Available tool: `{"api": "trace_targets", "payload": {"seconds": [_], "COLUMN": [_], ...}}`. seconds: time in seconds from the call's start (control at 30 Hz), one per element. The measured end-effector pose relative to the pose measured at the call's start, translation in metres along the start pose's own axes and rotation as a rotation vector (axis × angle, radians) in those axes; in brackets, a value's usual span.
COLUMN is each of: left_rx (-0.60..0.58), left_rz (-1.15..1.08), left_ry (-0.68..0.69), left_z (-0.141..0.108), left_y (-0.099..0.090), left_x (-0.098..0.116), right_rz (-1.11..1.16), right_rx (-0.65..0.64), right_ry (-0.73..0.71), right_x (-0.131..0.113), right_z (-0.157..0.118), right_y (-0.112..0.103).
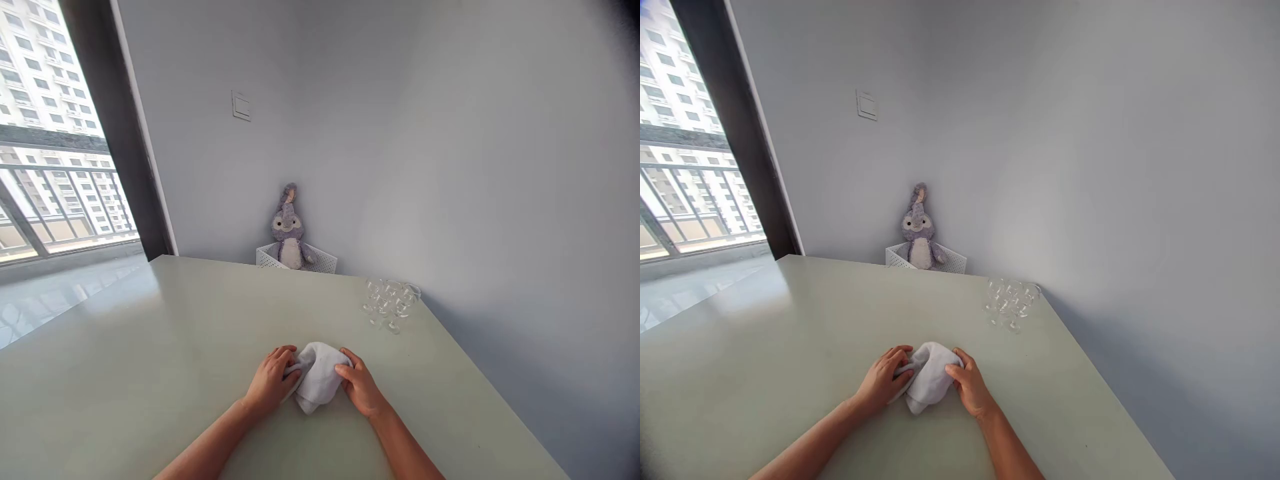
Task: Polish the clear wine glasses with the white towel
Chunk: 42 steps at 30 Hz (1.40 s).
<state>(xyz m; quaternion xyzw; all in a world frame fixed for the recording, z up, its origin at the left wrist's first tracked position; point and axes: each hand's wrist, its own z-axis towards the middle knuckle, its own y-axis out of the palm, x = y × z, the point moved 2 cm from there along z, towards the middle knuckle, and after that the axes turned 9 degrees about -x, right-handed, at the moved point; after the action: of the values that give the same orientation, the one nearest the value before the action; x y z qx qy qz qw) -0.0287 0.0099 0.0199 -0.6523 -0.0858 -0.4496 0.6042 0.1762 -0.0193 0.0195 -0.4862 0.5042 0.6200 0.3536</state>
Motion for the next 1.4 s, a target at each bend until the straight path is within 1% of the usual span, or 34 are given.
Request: {"api": "trace_targets", "payload": {"seconds": [0.07, 0.13, 0.23, 0.3, 0.37, 0.43, 0.47, 0.53, 0.57, 0.6, 0.63, 0.67, 0.7, 0.77, 0.8, 0.83, 0.87, 0.9, 0.97, 1.03, 1.13, 1.2, 1.27, 1.33, 1.4], "left_rx": [0.032, 0.083, 0.182, 0.268, 0.406, 0.563, 0.614, 0.644, 0.637, 0.627, 0.619, 0.61, 0.597, 0.578, 0.577, 0.581, 0.591, 0.601, 0.62, 0.638, 0.639, 0.611, 0.583, 0.566, 0.571], "left_rz": [-0.09, -0.217, -0.493, -0.69, -0.792, -0.744, -0.684, -0.565, -0.524, -0.494, -0.471, -0.456, -0.449, -0.452, -0.457, -0.459, -0.452, -0.432, -0.348, -0.226, -0.061, 0.006, 0.039, 0.045, 0.037], "left_ry": [-0.038, -0.064, -0.088, -0.112, -0.168, -0.28, -0.336, -0.396, -0.39, -0.367, -0.341, -0.322, -0.317, -0.345, -0.368, -0.385, -0.384, -0.361, -0.252, -0.087, 0.145, 0.254, 0.328, 0.38, 0.428], "left_z": [0.0, 0.0, 0.001, 0.002, 0.001, -0.003, -0.005, -0.008, -0.008, -0.009, -0.009, -0.009, -0.008, -0.007, -0.007, -0.006, -0.006, -0.006, -0.006, -0.007, -0.012, -0.016, -0.021, -0.025, -0.027], "left_y": [0.001, 0.001, -0.003, -0.01, -0.019, -0.027, -0.03, -0.032, -0.031, -0.029, -0.027, -0.025, -0.023, -0.021, -0.02, -0.02, -0.02, -0.019, -0.018, -0.014, -0.007, -0.002, 0.001, 0.002, 0.002], "left_x": [0.0, 0.002, 0.004, 0.002, -0.005, -0.014, -0.018, -0.021, -0.02, -0.019, -0.017, -0.016, -0.015, -0.016, -0.017, -0.019, -0.02, -0.021, -0.019, -0.012, 0.001, 0.01, 0.017, 0.022, 0.024], "right_rz": [0.04, 0.023, 0.007, -0.053, -0.25, -0.581, -0.767, -1.107, -1.24, -1.345, -1.423, -1.474, -1.503, -1.509, -1.502, -1.5, -1.507, -1.524, -1.574, -1.622, -1.651, -1.644, -1.634, -1.623, -1.612], "right_rx": [0.037, 0.086, 0.162, 0.169, 0.167, 0.192, 0.232, 0.32, 0.336, 0.307, 0.219, 0.083, -0.076, -0.37, -0.469, -0.523, -0.534, -0.509, -0.392, -0.255, -0.077, -0.014, 0.005, 0.001, -0.032], "right_ry": [0.009, 0.018, 0.005, 0.013, 0.041, 0.062, 0.046, -0.045, -0.114, -0.186, -0.245, -0.279, -0.282, -0.198, -0.13, -0.063, -0.006, 0.036, 0.086, 0.157, 0.311, 0.365, 0.375, 0.371, 0.347], "right_x": [-0.001, -0.003, -0.009, -0.012, -0.014, -0.016, -0.019, -0.028, -0.033, -0.037, -0.04, -0.041, -0.039, -0.028, -0.021, -0.013, -0.006, 0.0, 0.006, 0.007, 0.003, 0.001, 0.004, 0.01, 0.019], "right_z": [0.002, 0.003, -0.001, -0.008, -0.019, -0.032, -0.039, -0.051, -0.056, -0.06, -0.062, -0.062, -0.061, -0.053, -0.046, -0.036, -0.024, -0.009, 0.025, 0.063, 0.119, 0.154, 0.185, 0.213, 0.237], "right_y": [-0.007, -0.012, -0.019, -0.024, -0.029, -0.033, -0.034, -0.03, -0.025, -0.017, -0.009, -0.001, 0.006, 0.013, 0.011, 0.007, 0.001, -0.007, -0.025, -0.04, -0.052, -0.05, -0.039, -0.02, 0.008]}}
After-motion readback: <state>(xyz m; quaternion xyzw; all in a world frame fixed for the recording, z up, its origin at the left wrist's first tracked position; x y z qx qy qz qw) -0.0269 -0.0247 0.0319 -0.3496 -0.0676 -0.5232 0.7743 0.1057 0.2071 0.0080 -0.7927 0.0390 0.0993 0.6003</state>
